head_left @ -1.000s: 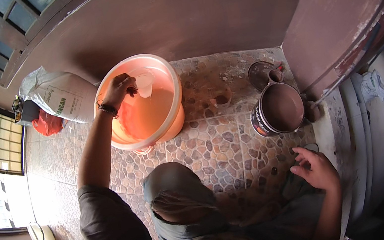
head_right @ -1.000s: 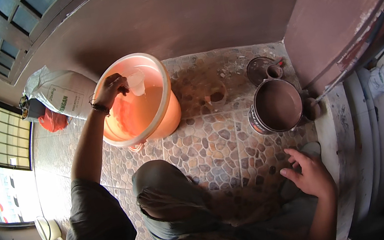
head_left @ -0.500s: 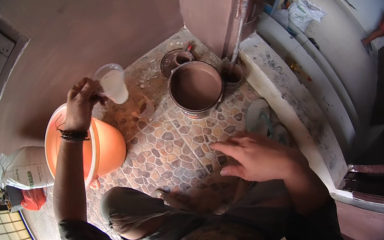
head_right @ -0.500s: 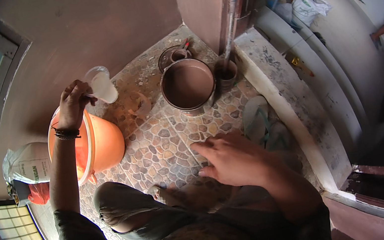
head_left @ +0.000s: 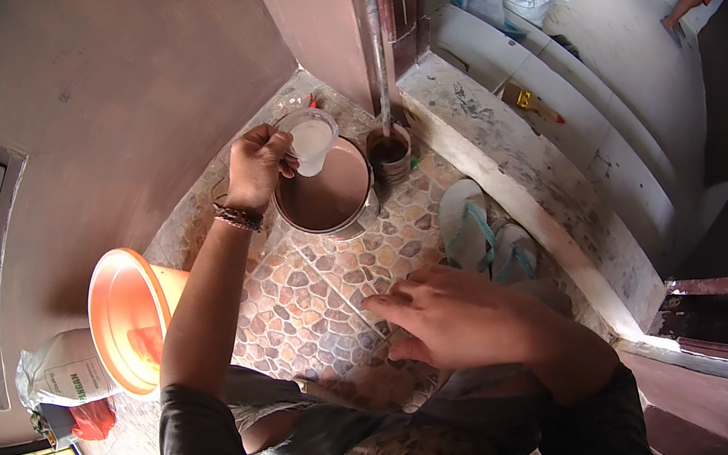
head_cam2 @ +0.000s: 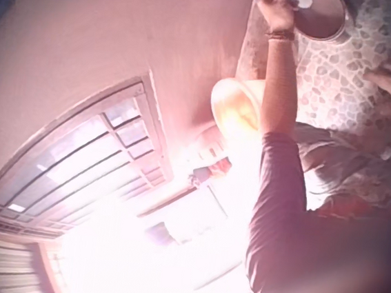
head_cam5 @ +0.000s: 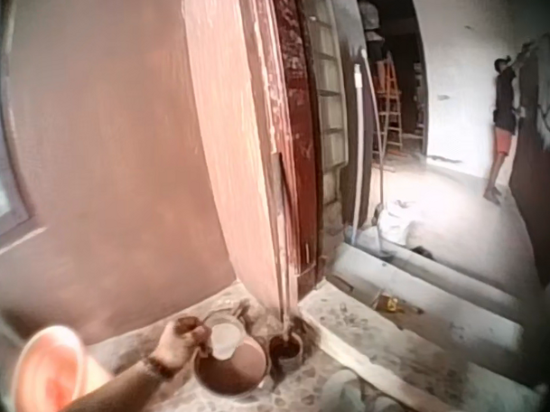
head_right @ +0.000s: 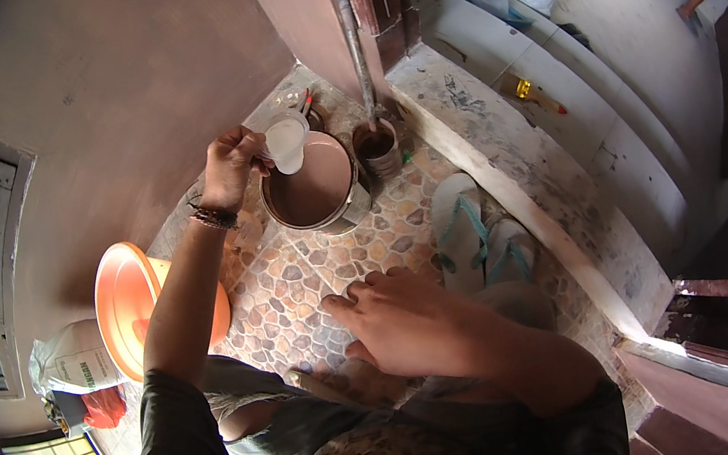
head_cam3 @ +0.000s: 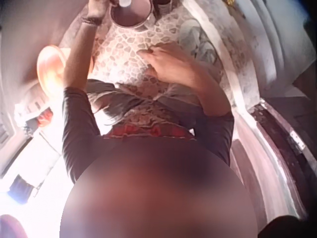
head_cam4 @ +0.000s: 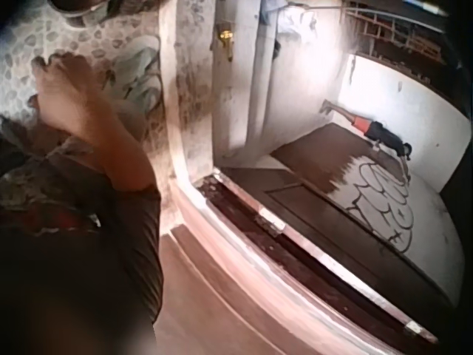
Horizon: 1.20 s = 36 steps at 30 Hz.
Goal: The person scoops water from a basin into a paint can and stirs the mixture with a stick. They then pick up a paintbrush and a small container of paint and walk to another room.
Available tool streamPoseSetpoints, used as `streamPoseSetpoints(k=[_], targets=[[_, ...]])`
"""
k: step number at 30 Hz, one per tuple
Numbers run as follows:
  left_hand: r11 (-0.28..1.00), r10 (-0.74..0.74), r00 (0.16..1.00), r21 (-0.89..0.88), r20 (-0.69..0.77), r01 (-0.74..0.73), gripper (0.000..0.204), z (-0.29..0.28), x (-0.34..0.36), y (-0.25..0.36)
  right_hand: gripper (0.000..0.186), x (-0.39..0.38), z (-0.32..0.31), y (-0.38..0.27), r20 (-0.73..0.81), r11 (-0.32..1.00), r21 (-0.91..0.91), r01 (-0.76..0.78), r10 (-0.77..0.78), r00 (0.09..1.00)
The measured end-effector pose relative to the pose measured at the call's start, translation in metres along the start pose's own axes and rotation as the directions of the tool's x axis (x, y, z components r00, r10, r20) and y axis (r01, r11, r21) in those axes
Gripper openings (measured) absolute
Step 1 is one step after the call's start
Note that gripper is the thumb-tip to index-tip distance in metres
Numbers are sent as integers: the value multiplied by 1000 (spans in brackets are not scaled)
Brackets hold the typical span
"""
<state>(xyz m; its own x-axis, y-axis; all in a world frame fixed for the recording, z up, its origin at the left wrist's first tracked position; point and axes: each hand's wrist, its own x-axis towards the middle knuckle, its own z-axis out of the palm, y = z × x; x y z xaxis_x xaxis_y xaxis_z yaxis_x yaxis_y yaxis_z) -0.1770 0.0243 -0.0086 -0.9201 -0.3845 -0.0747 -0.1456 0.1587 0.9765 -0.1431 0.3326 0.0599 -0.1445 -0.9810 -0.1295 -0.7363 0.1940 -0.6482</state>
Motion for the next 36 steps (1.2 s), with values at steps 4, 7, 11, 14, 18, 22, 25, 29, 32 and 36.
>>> streamPoseSetpoints(k=[4,7,11,14,18,22,25,29,32,36], targets=[[993,-54,997,102,-54,60,15,27,18,-17,52,-8,-4,-1,21,1000,-12,0,0,1000],[976,-78,994,196,-82,93,15,39,29,-31,52,-12,-7,-1,56,1000,-6,20,-20,998],[961,-83,989,252,-126,113,19,49,42,-46,51,-15,-11,1,93,1000,-4,28,-27,995],[929,-44,990,359,-137,91,21,57,51,-55,50,-17,-14,3,89,1000,17,21,-22,996],[842,110,987,539,-115,-32,23,66,59,-60,48,-19,-16,6,81,998,62,13,-18,997],[695,205,976,713,-70,-95,24,73,63,-58,47,-21,-17,10,67,999,46,23,-26,997],[677,238,969,727,-68,-116,26,80,64,-56,49,-20,-18,12,71,999,52,12,-16,997],[595,302,951,791,-57,-142,25,90,64,-52,50,-19,-20,14,95,999,46,1,-5,995],[554,226,971,830,-73,-66,28,96,64,-47,50,-18,-20,15,95,998,57,0,-5,995],[495,231,970,867,-70,-55,27,102,63,-44,50,-17,-22,18,85,997,74,-1,-6,996]])
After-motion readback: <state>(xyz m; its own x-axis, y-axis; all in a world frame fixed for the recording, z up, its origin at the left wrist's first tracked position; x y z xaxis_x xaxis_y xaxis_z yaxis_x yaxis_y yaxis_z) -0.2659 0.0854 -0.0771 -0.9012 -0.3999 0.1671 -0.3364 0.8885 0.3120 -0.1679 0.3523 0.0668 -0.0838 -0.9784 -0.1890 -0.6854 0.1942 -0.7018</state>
